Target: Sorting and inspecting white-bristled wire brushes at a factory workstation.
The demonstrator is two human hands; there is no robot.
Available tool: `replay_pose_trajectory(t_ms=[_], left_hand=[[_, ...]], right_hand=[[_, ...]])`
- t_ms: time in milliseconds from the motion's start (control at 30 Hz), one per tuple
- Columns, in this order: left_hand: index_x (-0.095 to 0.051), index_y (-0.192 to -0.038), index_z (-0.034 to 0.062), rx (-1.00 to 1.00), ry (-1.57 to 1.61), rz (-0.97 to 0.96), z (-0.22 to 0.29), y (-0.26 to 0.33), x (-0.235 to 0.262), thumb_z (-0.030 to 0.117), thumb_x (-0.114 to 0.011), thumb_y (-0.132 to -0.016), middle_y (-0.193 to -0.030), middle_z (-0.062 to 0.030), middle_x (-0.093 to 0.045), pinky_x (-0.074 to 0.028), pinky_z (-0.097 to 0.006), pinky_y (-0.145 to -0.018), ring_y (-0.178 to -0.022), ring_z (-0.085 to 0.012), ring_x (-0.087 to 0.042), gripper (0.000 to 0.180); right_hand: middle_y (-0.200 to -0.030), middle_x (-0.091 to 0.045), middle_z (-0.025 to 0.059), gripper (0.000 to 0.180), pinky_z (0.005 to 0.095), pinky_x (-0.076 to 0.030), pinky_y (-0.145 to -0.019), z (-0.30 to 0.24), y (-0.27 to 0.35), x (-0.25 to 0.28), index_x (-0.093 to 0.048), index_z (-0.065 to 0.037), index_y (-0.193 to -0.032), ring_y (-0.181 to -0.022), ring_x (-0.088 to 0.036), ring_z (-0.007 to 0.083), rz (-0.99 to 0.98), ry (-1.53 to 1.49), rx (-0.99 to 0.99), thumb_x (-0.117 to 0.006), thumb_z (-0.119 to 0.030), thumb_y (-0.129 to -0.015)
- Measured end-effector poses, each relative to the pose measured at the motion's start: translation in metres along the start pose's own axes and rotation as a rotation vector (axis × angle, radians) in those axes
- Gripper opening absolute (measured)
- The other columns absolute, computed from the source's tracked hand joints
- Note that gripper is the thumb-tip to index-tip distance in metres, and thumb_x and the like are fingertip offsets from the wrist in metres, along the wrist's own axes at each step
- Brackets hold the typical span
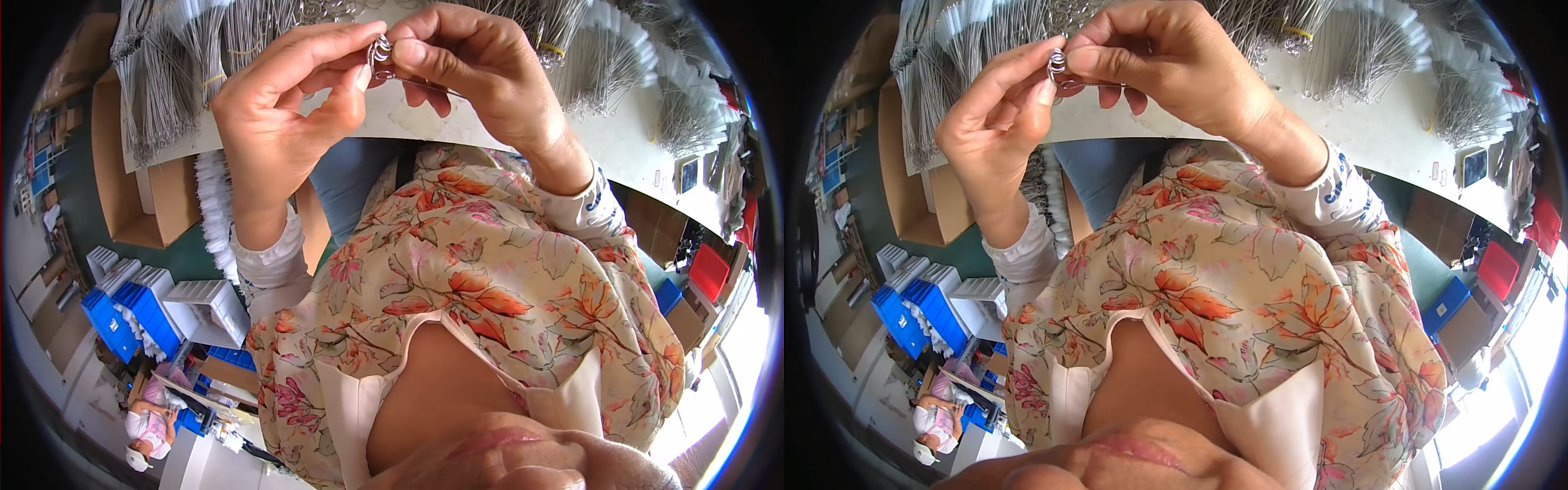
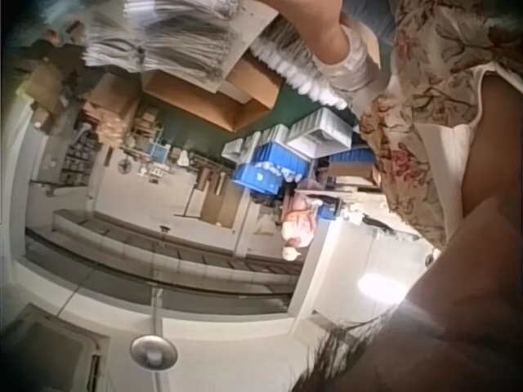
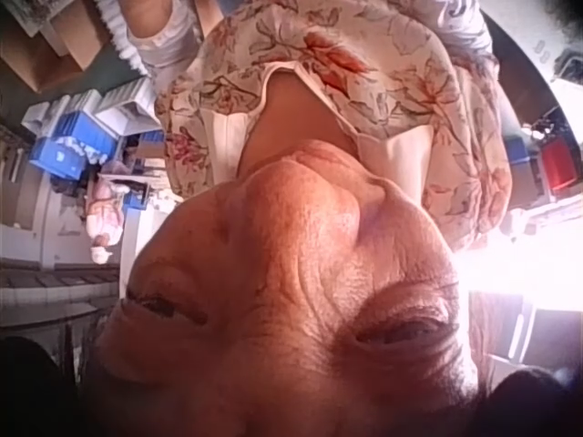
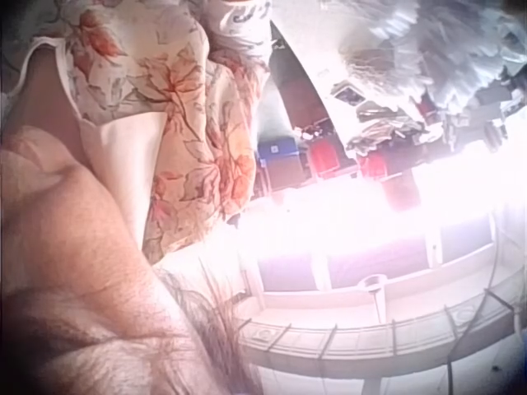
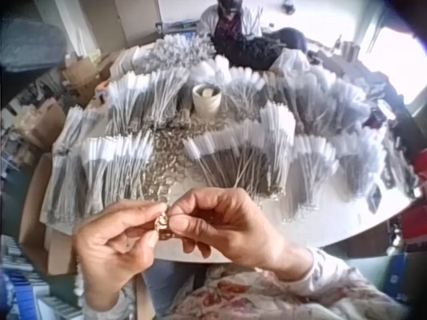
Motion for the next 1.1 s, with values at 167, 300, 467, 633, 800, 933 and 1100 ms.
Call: replay_pose_trajectory(t_ms=[167, 300, 467, 633, 800, 933, 1100], left_hand=[[-0.062, -0.101, -0.0047, -0.021, -0.014, -0.009, -0.007, -0.001, 0.001, -0.012, -0.057, -0.075, -0.096, -0.0107, -0.062, -0.053, -0.023, -0.072, -0.081, -0.014, -0.062, 0.028], [-0.06, -0.1, -0.0093, -0.111, -0.099, 0.003, -0.006, -0.001, 0.005, -0.014, -0.055, -0.075, -0.098, -0.0174, -0.062, -0.053, -0.027, -0.074, -0.085, -0.019, -0.062, 0.026], [-0.061, -0.102, -0.0067, -0.081, -0.141, -0.108, -0.02, -0.011, 0.009, -0.01, -0.056, -0.077, -0.097, -0.0163, -0.062, -0.053, -0.027, -0.073, -0.085, -0.0185, -0.063, 0.026], [-0.062, -0.096, -0.0023, 0.474, -0.575, 0.077, -0.12, -0.044, 0.089, 0.028, -0.064, -0.081, -0.083, -0.0085, -0.065, -0.05, -0.024, -0.066, -0.076, -0.0121, -0.063, 0.034], [-0.065, -0.082, 0.0086, 0.443, -1.13, 0.045, -0.17, -0.066, 0.092, 0.036, -0.063, -0.077, -0.078, -0.0085, -0.066, -0.047, -0.035, -0.068, -0.074, -0.0272, -0.063, 0.028], [-0.064, -0.079, 0.0077, 0.465, -1.122, 0.077, -0.169, -0.053, 0.108, 0.034, -0.063, -0.076, -0.076, -0.0099, -0.065, -0.047, -0.035, -0.066, -0.073, -0.0282, -0.063, 0.026], [-0.061, -0.079, 0.0033, 0.532, -0.646, 0.184, -0.168, -0.047, 0.118, 0.026, -0.059, -0.08, -0.071, -0.0079, -0.066, -0.049, -0.029, -0.061, -0.067, -0.0157, -0.065, 0.023]], right_hand=[[-0.068, -0.059, 0.0024, 0.013, 0.0177, -0.04, -0.045, -0.004, -0.005, 0.0, -0.061, 0.001, -0.091, -0.056, -0.053, 0.0033, -0.057, 0.198, -0.073, -0.057, -0.012, -0.087], [-0.067, -0.059, 0.0026, 0.013, 0.0182, -0.04, -0.045, -0.021, -0.004, -0.007, -0.062, 0.002, -0.091, -0.055, -0.053, 0.004, -0.043, 0.399, -0.093, -0.059, -0.01, -0.086], [-0.073, -0.063, 0.0065, 0.012, 0.0244, -0.043, -0.048, 0.002, 0.0, 0.009, -0.064, -0.008, -0.084, -0.053, -0.054, 0.0122, 0.087, 0.722, 0.238, -0.066, -0.018, -0.078], [-0.073, -0.052, 0.0044, 0.015, 0.0302, -0.05, -0.056, 0.096, 0.016, 0.002, -0.058, -0.008, -0.084, -0.063, -0.058, 0.0195, -0.071, 1.427, 0.483, -0.057, -0.004, -0.07], [-0.08, -0.057, 0.0023, 0.014, 0.0282, -0.051, -0.063, 0.074, -0.003, 0.018, -0.061, -0.008, -0.083, -0.077, -0.058, 0.017, -0.025, 1.485, 0.627, -0.06, -0.008, -0.069], [-0.084, -0.065, 0.0047, 0.007, 0.0258, -0.053, -0.063, 0.01, -0.032, 0.076, -0.065, -0.006, -0.083, -0.068, -0.063, 0.0186, 0.266, 1.524, 0.49, -0.061, -0.008, -0.078], [-0.08, -0.063, 0.0112, 0.026, 0.0402, -0.049, -0.067, 0.015, -0.084, 0.119, -0.064, -0.009, -0.087, -0.075, -0.061, 0.0318, 0.313, 1.702, 0.098, -0.057, -0.033, -0.079]])
Point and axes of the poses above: each hand's wrist, its own y-axis away from the middle knuckle, its own x-axis out of the back of the hand, z = x × y, the point moved 5 cm from there along -y, towards the middle knuckle
